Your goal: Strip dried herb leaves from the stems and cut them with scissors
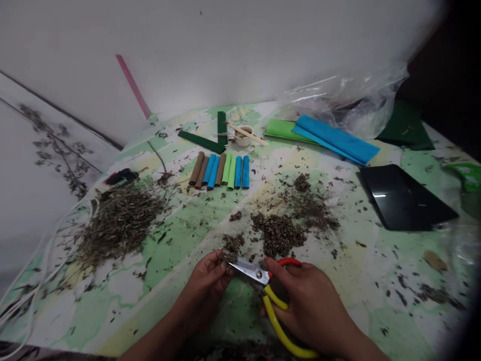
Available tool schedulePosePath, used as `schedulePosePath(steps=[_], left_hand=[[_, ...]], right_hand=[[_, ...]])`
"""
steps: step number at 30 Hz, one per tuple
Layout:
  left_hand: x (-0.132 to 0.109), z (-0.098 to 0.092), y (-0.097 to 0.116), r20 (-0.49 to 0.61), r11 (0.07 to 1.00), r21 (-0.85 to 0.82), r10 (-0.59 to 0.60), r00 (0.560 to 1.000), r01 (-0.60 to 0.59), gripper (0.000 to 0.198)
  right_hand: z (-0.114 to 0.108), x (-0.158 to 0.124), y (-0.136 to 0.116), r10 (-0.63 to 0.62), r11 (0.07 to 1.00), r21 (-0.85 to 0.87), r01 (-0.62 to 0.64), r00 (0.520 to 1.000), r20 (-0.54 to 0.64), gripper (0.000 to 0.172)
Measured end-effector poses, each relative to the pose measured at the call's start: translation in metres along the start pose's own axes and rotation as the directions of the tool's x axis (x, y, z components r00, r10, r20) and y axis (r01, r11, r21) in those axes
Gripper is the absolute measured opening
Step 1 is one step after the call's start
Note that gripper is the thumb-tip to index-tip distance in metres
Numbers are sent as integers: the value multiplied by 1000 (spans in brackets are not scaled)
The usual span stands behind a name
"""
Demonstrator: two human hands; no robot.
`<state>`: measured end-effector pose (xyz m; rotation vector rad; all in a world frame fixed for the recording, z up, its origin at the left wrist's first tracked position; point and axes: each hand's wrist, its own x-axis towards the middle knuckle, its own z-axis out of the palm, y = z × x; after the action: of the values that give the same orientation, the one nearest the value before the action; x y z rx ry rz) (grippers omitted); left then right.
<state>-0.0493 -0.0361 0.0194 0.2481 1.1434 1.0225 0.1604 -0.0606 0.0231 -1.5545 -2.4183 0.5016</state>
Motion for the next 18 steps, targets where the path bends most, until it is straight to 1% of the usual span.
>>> schedulePosePath(steps=[5,8,12,15,18], left_hand=[[0,2,1,-28,1000,-2,-13,1000,13,34],[0,5,2,-41,1000,-9,-21,999,21,37],[-1,6,2,-28,1000,-19,-6,1000,5,32],[-1,6,1,-26,1000,-26,6,1000,-6,29],[-2,5,2,4,999,-40,-6,1000,6,26]], right_hand=[[0,0,0,33,998,-54,-31,999,41,57],[0,2,1,54,997,-58,-53,998,21,62],[-4,3,0,74,997,15,-74,997,-34,73],[-7,4,-1,94,995,25,-94,995,-21,73],[-8,5,-1,104,994,25,-104,995,-4,71]])
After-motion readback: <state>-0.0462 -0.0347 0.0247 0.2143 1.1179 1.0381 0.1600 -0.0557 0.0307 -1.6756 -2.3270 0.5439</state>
